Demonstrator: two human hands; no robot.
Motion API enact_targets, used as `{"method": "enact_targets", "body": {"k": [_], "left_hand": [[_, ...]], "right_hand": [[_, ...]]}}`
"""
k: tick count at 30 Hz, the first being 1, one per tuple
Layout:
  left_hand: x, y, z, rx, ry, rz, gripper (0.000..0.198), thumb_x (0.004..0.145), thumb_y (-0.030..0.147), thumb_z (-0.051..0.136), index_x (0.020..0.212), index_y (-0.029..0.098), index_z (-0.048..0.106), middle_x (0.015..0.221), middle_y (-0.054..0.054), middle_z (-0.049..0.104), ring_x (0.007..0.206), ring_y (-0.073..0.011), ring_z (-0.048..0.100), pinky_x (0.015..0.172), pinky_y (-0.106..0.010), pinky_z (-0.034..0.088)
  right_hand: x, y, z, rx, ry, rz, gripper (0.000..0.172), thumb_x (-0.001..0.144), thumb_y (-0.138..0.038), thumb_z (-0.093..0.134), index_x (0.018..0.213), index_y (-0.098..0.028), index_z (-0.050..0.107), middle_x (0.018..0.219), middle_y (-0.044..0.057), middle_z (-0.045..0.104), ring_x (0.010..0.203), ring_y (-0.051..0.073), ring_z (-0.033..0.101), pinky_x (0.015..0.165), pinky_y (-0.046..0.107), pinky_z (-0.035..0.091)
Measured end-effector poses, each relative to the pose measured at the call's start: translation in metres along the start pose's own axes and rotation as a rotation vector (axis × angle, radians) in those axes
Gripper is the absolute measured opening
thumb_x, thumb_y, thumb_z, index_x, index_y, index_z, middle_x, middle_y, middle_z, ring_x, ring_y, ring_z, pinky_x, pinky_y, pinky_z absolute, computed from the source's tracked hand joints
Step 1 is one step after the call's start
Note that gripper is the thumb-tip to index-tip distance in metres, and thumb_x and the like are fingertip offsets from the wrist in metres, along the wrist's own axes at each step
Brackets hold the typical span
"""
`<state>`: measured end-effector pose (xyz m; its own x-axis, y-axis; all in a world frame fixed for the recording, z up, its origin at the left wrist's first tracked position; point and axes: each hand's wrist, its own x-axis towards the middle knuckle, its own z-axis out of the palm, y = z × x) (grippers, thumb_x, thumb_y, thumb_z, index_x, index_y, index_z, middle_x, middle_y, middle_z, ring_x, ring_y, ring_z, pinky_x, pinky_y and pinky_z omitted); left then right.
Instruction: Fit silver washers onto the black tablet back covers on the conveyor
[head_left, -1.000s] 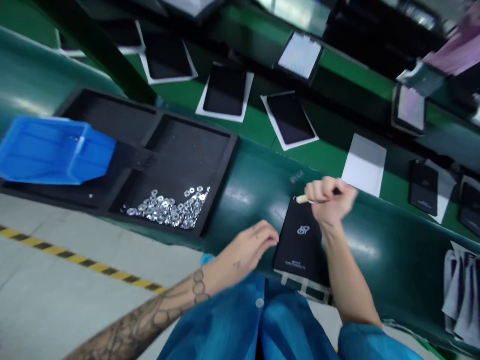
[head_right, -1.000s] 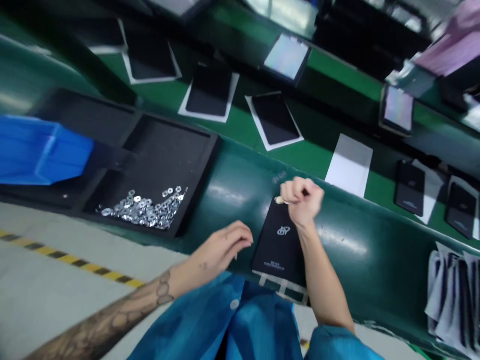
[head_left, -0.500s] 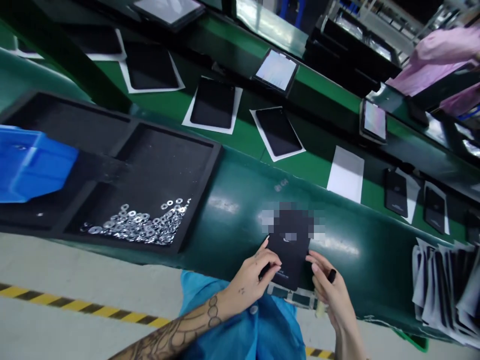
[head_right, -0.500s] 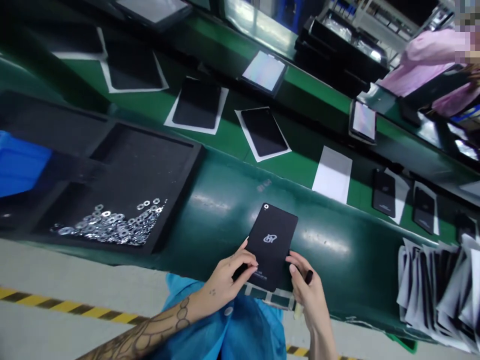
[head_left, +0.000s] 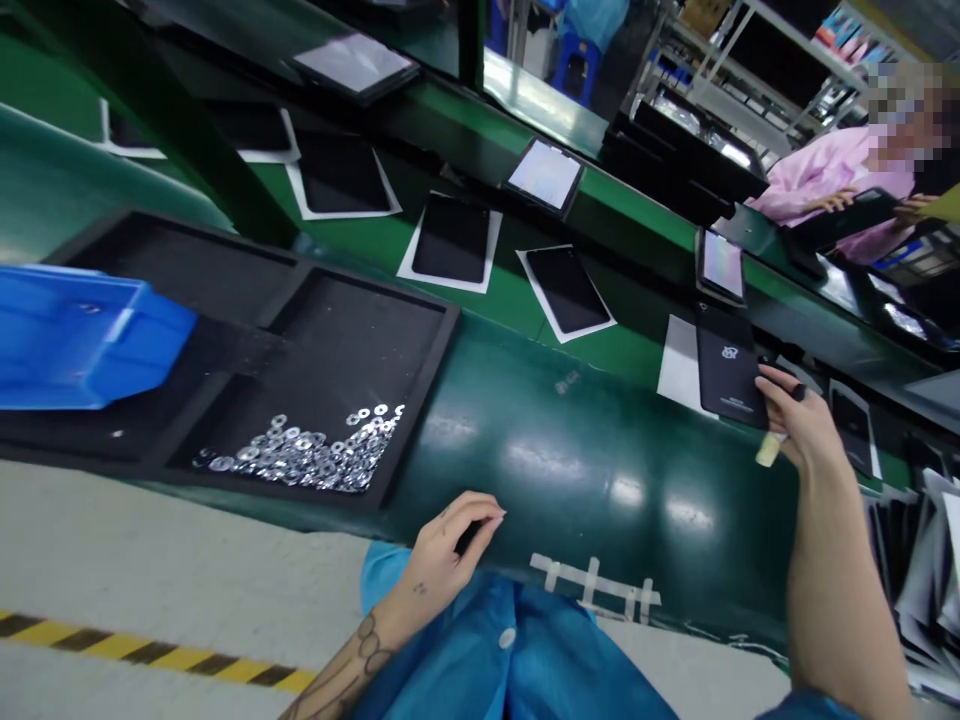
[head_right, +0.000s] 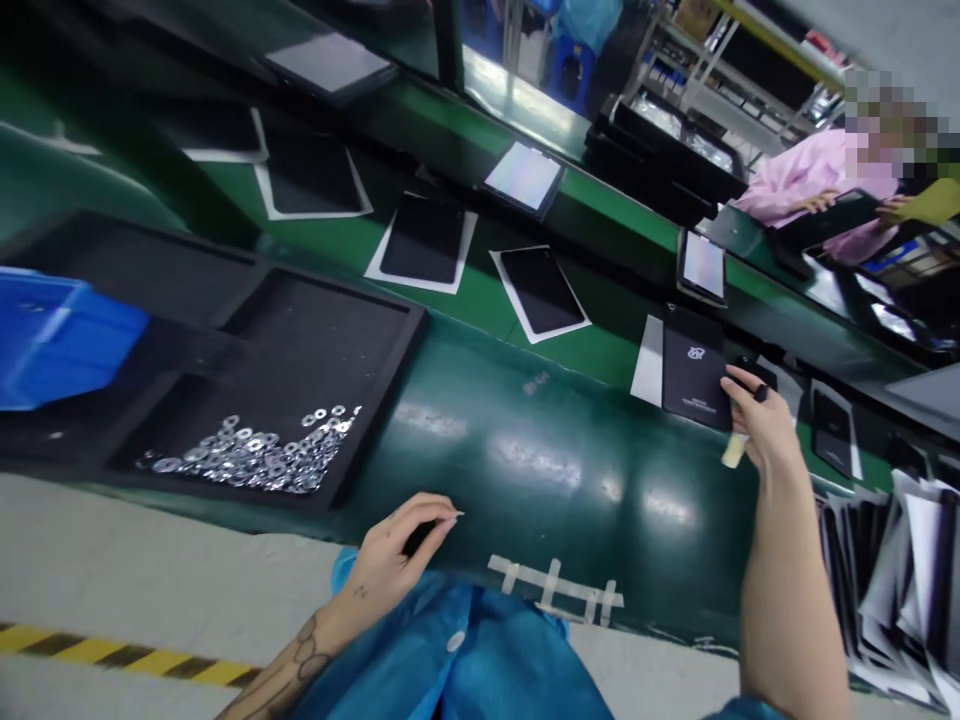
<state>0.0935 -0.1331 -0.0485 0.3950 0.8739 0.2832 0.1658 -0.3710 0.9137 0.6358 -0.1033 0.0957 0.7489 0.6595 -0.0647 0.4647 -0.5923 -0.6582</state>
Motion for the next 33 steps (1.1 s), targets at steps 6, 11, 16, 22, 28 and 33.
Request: {"method": "enact_targets", "body": {"k": [6, 11, 16, 22, 28, 33], "left_hand": [[0.006, 0.004, 0.007, -0.021, 0.109, -0.027, 0.014, 0.105, 0.011, 0.063, 0.11, 0.021, 0.071, 0.106, -0.006, 0.074, 0.087, -0.0144, 0.075, 0.079, -0.023, 0.063], [0.006, 0.005, 0.004, -0.123, 0.082, -0.07, 0.009, 0.106, 0.015, 0.063, 0.108, 0.019, 0.07, 0.101, -0.007, 0.073, 0.076, -0.0137, 0.071, 0.071, -0.025, 0.061], [0.006, 0.006, 0.004, -0.113, 0.096, -0.078, 0.009, 0.107, 0.02, 0.062, 0.107, 0.018, 0.07, 0.098, -0.009, 0.073, 0.079, -0.0158, 0.07, 0.072, -0.027, 0.06], [0.009, 0.01, 0.008, -0.138, 0.181, -0.108, 0.014, 0.109, 0.025, 0.06, 0.106, 0.017, 0.071, 0.098, -0.01, 0.073, 0.077, -0.0155, 0.069, 0.069, -0.027, 0.059], [0.01, 0.007, 0.006, -0.202, 0.118, -0.153, 0.018, 0.11, 0.03, 0.059, 0.106, 0.017, 0.072, 0.102, -0.01, 0.071, 0.077, -0.0153, 0.068, 0.07, -0.028, 0.06], [0.011, 0.003, 0.007, -0.371, 0.089, -0.346, 0.021, 0.11, 0.038, 0.061, 0.108, 0.018, 0.068, 0.095, -0.004, 0.066, 0.074, -0.0142, 0.067, 0.071, -0.029, 0.063]], "right_hand": [[0.018, -0.012, 0.069, -0.621, 0.078, -0.33, 0.034, 0.094, -0.038, 0.063, 0.111, -0.016, 0.082, 0.106, 0.019, 0.075, 0.098, 0.034, 0.07, 0.09, 0.047, 0.053], [0.038, -0.094, 0.18, -0.505, -0.089, -0.715, 0.043, 0.101, -0.044, 0.059, 0.135, -0.021, 0.073, 0.126, 0.015, 0.075, 0.112, 0.032, 0.069, 0.1, 0.041, 0.053], [0.063, -0.147, 0.24, -0.582, -0.189, -0.521, 0.05, 0.106, -0.049, 0.053, 0.141, -0.016, 0.065, 0.133, 0.022, 0.07, 0.115, 0.034, 0.067, 0.101, 0.046, 0.053], [0.06, -0.102, 0.215, -0.77, -0.23, -0.416, 0.051, 0.105, -0.043, 0.052, 0.145, -0.013, 0.058, 0.115, 0.026, 0.073, 0.104, 0.037, 0.072, 0.089, 0.047, 0.055], [0.044, -0.092, 0.183, -0.567, -0.069, -0.397, 0.048, 0.098, -0.034, 0.055, 0.142, -0.015, 0.062, 0.106, 0.021, 0.076, 0.093, 0.033, 0.071, 0.087, 0.043, 0.051], [0.005, -0.112, 0.093, -0.295, 0.132, -0.602, 0.033, 0.093, -0.04, 0.052, 0.108, -0.025, 0.077, 0.093, 0.012, 0.078, 0.071, 0.028, 0.066, 0.075, 0.042, 0.05]]}}
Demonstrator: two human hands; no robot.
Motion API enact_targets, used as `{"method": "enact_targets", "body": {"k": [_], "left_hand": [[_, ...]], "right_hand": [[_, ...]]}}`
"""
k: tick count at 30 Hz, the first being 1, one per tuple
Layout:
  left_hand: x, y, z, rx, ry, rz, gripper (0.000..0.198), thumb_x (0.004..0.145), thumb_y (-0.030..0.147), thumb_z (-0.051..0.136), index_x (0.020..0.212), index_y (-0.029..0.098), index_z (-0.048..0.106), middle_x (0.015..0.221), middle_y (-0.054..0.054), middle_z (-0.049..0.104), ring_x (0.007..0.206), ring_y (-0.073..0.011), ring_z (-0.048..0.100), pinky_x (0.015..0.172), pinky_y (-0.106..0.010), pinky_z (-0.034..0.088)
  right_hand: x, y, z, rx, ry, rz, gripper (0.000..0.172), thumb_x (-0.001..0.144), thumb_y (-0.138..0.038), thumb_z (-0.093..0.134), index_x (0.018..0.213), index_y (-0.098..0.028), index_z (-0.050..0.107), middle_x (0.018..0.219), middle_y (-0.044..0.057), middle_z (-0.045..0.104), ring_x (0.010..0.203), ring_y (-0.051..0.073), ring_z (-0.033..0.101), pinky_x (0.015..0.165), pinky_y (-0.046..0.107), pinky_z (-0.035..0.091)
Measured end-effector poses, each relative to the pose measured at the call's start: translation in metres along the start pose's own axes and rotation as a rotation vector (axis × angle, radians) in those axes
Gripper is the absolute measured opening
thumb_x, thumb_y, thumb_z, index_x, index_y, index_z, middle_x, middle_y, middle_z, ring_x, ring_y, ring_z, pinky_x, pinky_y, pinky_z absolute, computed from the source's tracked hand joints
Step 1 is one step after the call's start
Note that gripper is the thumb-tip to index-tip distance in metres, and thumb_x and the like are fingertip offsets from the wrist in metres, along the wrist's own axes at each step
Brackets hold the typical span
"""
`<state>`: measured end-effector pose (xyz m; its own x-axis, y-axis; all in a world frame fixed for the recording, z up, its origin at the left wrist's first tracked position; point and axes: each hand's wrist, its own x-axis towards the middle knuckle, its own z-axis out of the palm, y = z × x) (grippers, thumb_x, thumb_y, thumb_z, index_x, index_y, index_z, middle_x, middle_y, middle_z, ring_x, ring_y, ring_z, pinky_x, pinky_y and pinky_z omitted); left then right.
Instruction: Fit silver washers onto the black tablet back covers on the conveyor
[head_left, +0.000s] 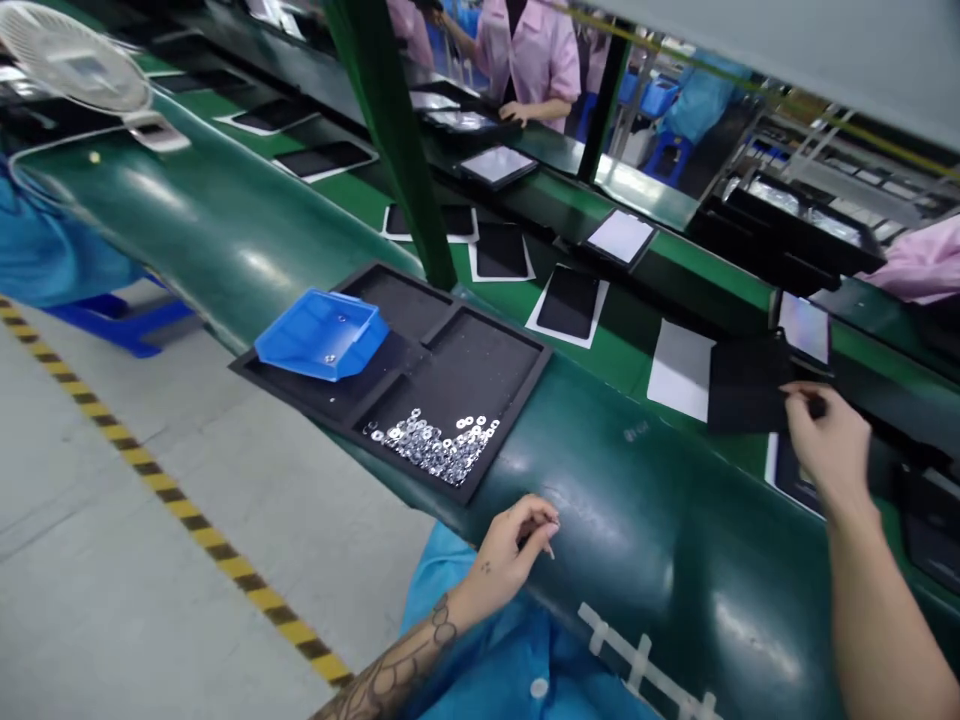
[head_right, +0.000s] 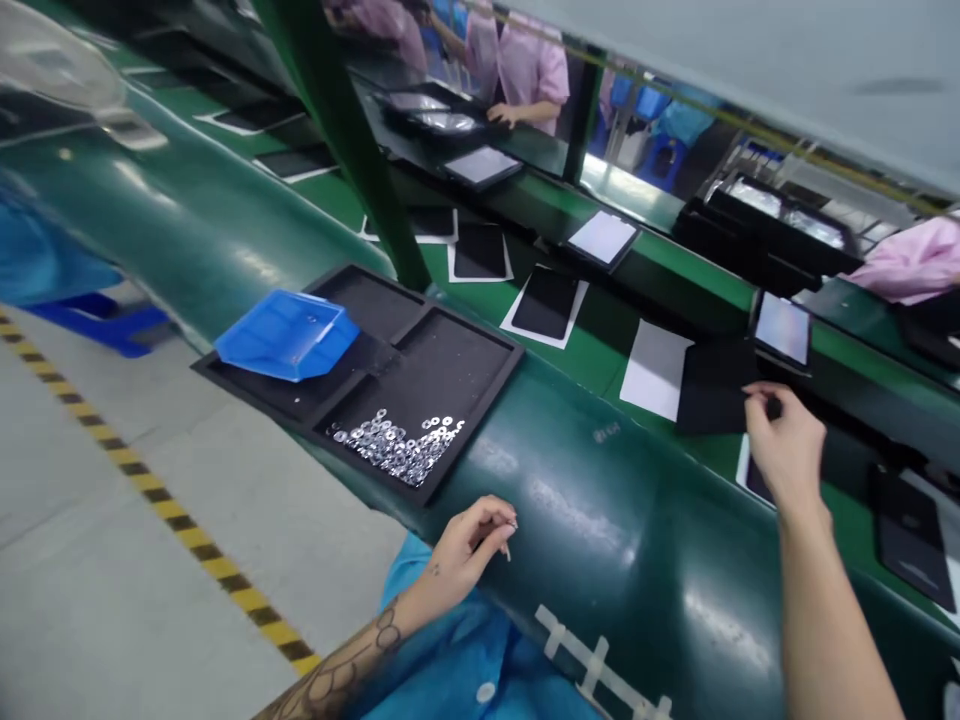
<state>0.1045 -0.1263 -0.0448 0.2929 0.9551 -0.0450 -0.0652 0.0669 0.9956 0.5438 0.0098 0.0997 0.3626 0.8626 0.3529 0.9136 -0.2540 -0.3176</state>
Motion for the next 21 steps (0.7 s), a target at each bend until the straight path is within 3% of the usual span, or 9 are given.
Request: {"method": "enact_targets", "body": {"k": [3, 5, 9, 11, 13, 15, 17, 19, 21], "left_hand": [[0.006, 0.002, 0.001, -0.031, -0.039, -0.052, 0.024, 0.109, 0.039, 0.063, 0.098, 0.018, 0.065, 0.097, -0.004, 0.065, 0.074, -0.0131, 0.066, 0.073, -0.028, 0.063], [0.014, 0.005, 0.002, -0.05, -0.08, -0.042, 0.026, 0.108, 0.04, 0.065, 0.095, 0.017, 0.065, 0.101, -0.004, 0.064, 0.075, -0.0126, 0.064, 0.072, -0.028, 0.064], [0.037, 0.008, 0.001, -0.024, -0.179, -0.061, 0.025, 0.105, 0.041, 0.067, 0.096, 0.017, 0.067, 0.099, -0.003, 0.061, 0.07, -0.0114, 0.063, 0.065, -0.027, 0.065], [0.049, 0.009, 0.001, 0.031, -0.223, -0.096, 0.023, 0.103, 0.04, 0.068, 0.102, 0.018, 0.068, 0.091, 0.0, 0.059, 0.063, -0.0102, 0.061, 0.059, -0.025, 0.065], [0.06, 0.008, 0.001, 0.084, -0.248, -0.135, 0.023, 0.102, 0.041, 0.069, 0.105, 0.018, 0.068, 0.083, 0.003, 0.058, 0.056, -0.0096, 0.06, 0.053, -0.024, 0.062], [0.068, 0.008, 0.003, 0.14, -0.261, -0.164, 0.025, 0.101, 0.043, 0.069, 0.102, 0.018, 0.068, 0.075, 0.004, 0.058, 0.052, -0.0097, 0.059, 0.048, -0.022, 0.06], [0.078, 0.009, 0.007, 0.191, -0.272, -0.182, 0.027, 0.099, 0.045, 0.069, 0.099, 0.018, 0.068, 0.068, 0.005, 0.058, 0.05, -0.0107, 0.059, 0.047, -0.021, 0.058], [0.091, 0.011, 0.014, 0.232, -0.286, -0.201, 0.028, 0.098, 0.046, 0.069, 0.1, 0.018, 0.07, 0.063, 0.005, 0.059, 0.049, -0.0115, 0.059, 0.046, -0.021, 0.056], [0.108, 0.014, 0.022, 0.277, -0.296, -0.213, 0.03, 0.097, 0.048, 0.07, 0.101, 0.018, 0.072, 0.064, 0.003, 0.063, 0.047, -0.0119, 0.059, 0.043, -0.019, 0.051]], "right_hand": [[-0.057, -0.009, -0.057, 0.007, -0.126, -0.18, 0.022, 0.089, -0.046, 0.058, 0.097, -0.037, 0.076, 0.088, 0.005, 0.078, 0.053, 0.026, 0.059, 0.063, 0.044, 0.05], [-0.108, -0.028, -0.066, 0.036, -0.249, -0.296, 0.014, 0.089, -0.043, 0.062, 0.094, -0.041, 0.075, 0.093, 0.004, 0.079, 0.062, 0.03, 0.068, 0.062, 0.045, 0.054], [-0.2, -0.09, -0.023, 0.006, -0.65, -0.441, 0.014, 0.085, -0.017, 0.065, 0.088, -0.03, 0.072, 0.094, 0.008, 0.073, 0.074, 0.027, 0.072, 0.062, 0.035, 0.05], [-0.225, -0.112, 0.003, 0.01, -0.831, -0.491, 0.023, 0.082, -0.008, 0.063, 0.093, -0.025, 0.074, 0.099, 0.009, 0.072, 0.081, 0.025, 0.072, 0.066, 0.032, 0.049], [-0.232, -0.117, 0.019, 0.162, -0.929, -0.471, 0.034, 0.087, -0.006, 0.059, 0.107, -0.025, 0.079, 0.102, 0.007, 0.074, 0.084, 0.022, 0.072, 0.071, 0.031, 0.05], [-0.222, -0.103, 0.023, 0.441, -0.885, -0.301, 0.036, 0.098, -0.012, 0.054, 0.115, -0.027, 0.082, 0.098, 0.006, 0.075, 0.083, 0.02, 0.071, 0.076, 0.031, 0.051], [-0.198, -0.077, 0.024, 0.767, -0.714, -0.006, 0.028, 0.103, -0.025, 0.057, 0.111, -0.026, 0.083, 0.083, 0.004, 0.071, 0.069, 0.017, 0.063, 0.066, 0.029, 0.049], [-0.17, -0.046, 0.028, 1.118, -0.511, 0.299, 0.018, 0.099, -0.036, 0.067, 0.101, -0.024, 0.081, 0.066, -0.002, 0.056, 0.052, 0.012, 0.042, 0.049, 0.025, 0.036], [-0.145, -0.015, 0.039, 1.468, -0.321, 0.508, 0.013, 0.089, -0.037, 0.076, 0.093, -0.024, 0.074, 0.061, -0.007, 0.042, 0.047, 0.009, 0.022, 0.04, 0.021, 0.019]]}}
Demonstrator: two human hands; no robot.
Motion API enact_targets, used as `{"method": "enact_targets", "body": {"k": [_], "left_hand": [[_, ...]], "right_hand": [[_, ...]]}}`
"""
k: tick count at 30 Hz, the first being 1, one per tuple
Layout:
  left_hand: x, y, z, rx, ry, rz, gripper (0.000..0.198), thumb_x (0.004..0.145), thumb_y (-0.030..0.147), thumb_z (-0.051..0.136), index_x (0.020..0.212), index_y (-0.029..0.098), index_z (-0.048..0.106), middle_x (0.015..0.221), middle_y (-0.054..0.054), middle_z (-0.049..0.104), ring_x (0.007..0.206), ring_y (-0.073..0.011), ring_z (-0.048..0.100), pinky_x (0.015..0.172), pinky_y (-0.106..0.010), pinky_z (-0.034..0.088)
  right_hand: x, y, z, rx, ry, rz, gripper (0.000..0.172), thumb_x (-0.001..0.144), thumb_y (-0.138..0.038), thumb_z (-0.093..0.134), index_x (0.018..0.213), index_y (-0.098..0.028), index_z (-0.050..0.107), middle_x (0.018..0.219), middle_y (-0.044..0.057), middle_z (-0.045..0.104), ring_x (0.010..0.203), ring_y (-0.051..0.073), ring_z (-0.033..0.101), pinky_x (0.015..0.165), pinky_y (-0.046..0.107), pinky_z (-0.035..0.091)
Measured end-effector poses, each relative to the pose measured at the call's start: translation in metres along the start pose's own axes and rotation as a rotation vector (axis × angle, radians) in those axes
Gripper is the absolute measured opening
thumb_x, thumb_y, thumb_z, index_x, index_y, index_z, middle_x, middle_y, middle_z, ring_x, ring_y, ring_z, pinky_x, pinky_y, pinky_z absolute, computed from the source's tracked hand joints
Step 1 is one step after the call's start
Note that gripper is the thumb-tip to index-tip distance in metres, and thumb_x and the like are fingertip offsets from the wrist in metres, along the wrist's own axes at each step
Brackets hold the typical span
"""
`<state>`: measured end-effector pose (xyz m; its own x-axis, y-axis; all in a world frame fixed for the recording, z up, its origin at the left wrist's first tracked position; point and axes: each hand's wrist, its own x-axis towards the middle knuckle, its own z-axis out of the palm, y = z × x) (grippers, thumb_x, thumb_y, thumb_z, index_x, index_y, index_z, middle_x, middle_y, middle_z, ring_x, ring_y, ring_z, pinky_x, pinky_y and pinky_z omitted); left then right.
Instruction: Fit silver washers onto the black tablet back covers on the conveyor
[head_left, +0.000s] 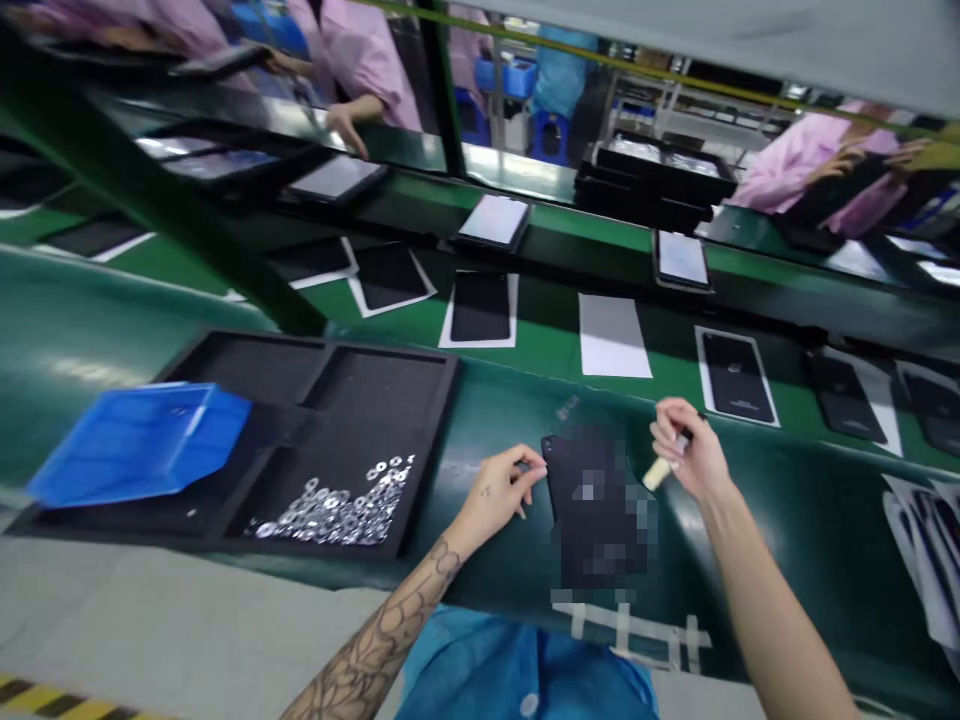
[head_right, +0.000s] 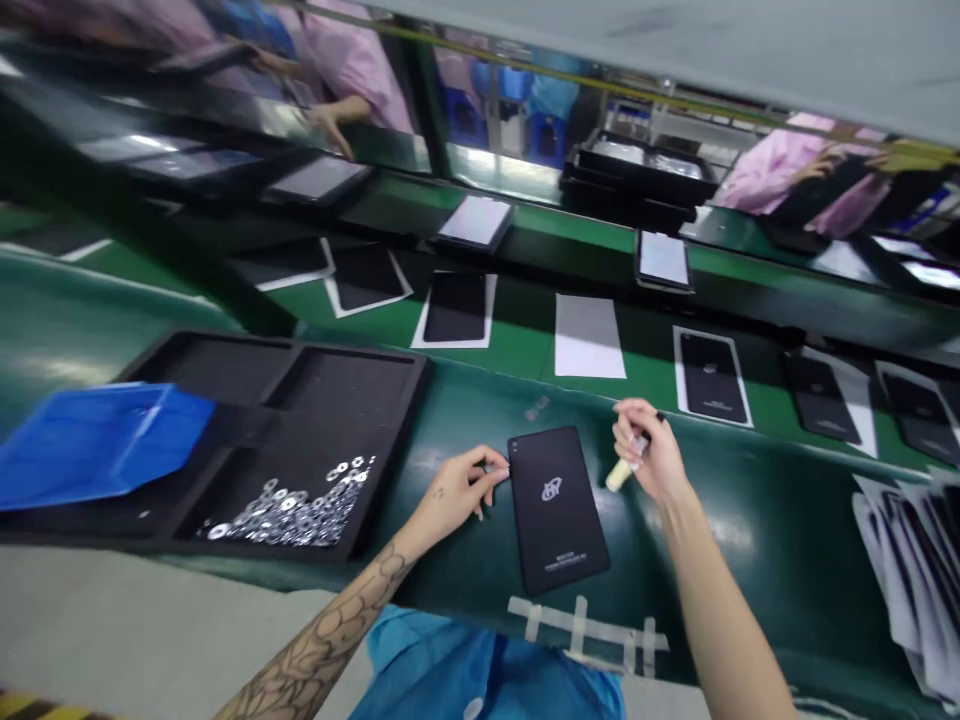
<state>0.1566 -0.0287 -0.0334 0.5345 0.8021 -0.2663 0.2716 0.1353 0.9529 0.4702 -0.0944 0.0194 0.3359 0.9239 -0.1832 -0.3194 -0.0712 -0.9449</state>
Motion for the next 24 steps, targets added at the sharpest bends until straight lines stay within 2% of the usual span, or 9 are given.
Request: {"method": "enact_targets", "body": {"k": [2, 5, 9, 12, 18, 24], "left_hand": [[0.019, 0.009, 0.002, 0.054, 0.002, 0.008, 0.031, 0.093, 0.049, 0.073, 0.097, 0.018, 0.073, 0.076, -0.001, 0.072, 0.047, -0.011, 0.062, 0.043, -0.019, 0.048], [0.04, 0.021, 0.005, 0.137, 0.014, 0.035, 0.031, 0.088, 0.048, 0.076, 0.094, 0.018, 0.076, 0.097, -0.006, 0.079, 0.048, -0.0097, 0.065, 0.049, -0.022, 0.052], [0.051, 0.03, 0.003, 0.205, 0.051, -0.043, 0.035, 0.086, 0.05, 0.077, 0.098, 0.018, 0.077, 0.086, -0.005, 0.077, 0.052, -0.0128, 0.066, 0.043, -0.021, 0.048], [0.056, 0.036, -0.001, 0.23, 0.055, -0.092, 0.04, 0.083, 0.053, 0.082, 0.096, 0.017, 0.075, 0.074, -0.002, 0.072, 0.056, -0.014, 0.067, 0.044, -0.021, 0.052], [0.072, 0.054, -0.006, 0.313, -0.046, -0.191, 0.039, 0.08, 0.048, 0.091, 0.084, 0.016, 0.068, 0.069, -0.001, 0.068, 0.06, -0.0129, 0.068, 0.052, -0.023, 0.062], [0.1, 0.075, -0.013, 0.486, -0.257, -0.233, 0.028, 0.078, 0.035, 0.091, 0.08, 0.015, 0.072, 0.082, -0.005, 0.072, 0.067, -0.0148, 0.07, 0.051, -0.025, 0.064]], "right_hand": [[0.023, 0.006, -0.022, 0.29, 0.084, -0.062, 0.017, 0.081, -0.033, 0.079, 0.088, -0.025, 0.066, 0.061, -0.01, 0.036, 0.049, 0.009, 0.014, 0.038, 0.018, 0.012], [0.038, 0.02, -0.04, 0.463, 0.142, -0.152, 0.021, 0.078, -0.031, 0.081, 0.086, -0.025, 0.061, 0.062, -0.01, 0.032, 0.05, 0.008, 0.013, 0.037, 0.016, 0.015], [0.036, 0.029, -0.039, 0.465, 0.104, -0.072, 0.018, 0.08, -0.033, 0.079, 0.086, -0.024, 0.064, 0.062, -0.009, 0.033, 0.049, 0.007, 0.014, 0.037, 0.017, 0.014], [0.037, 0.029, -0.034, 0.482, 0.073, -0.066, 0.015, 0.082, -0.032, 0.078, 0.087, -0.023, 0.067, 0.062, -0.009, 0.036, 0.048, 0.006, 0.015, 0.038, 0.017, 0.013], [0.04, 0.032, -0.031, 0.493, 0.077, -0.062, 0.014, 0.082, -0.031, 0.077, 0.088, -0.023, 0.069, 0.062, -0.008, 0.039, 0.047, 0.006, 0.019, 0.038, 0.019, 0.014], [0.04, 0.034, -0.03, 0.519, 0.048, -0.073, 0.008, 0.085, -0.027, 0.075, 0.09, -0.021, 0.071, 0.061, -0.008, 0.04, 0.047, 0.006, 0.021, 0.039, 0.02, 0.014]]}}
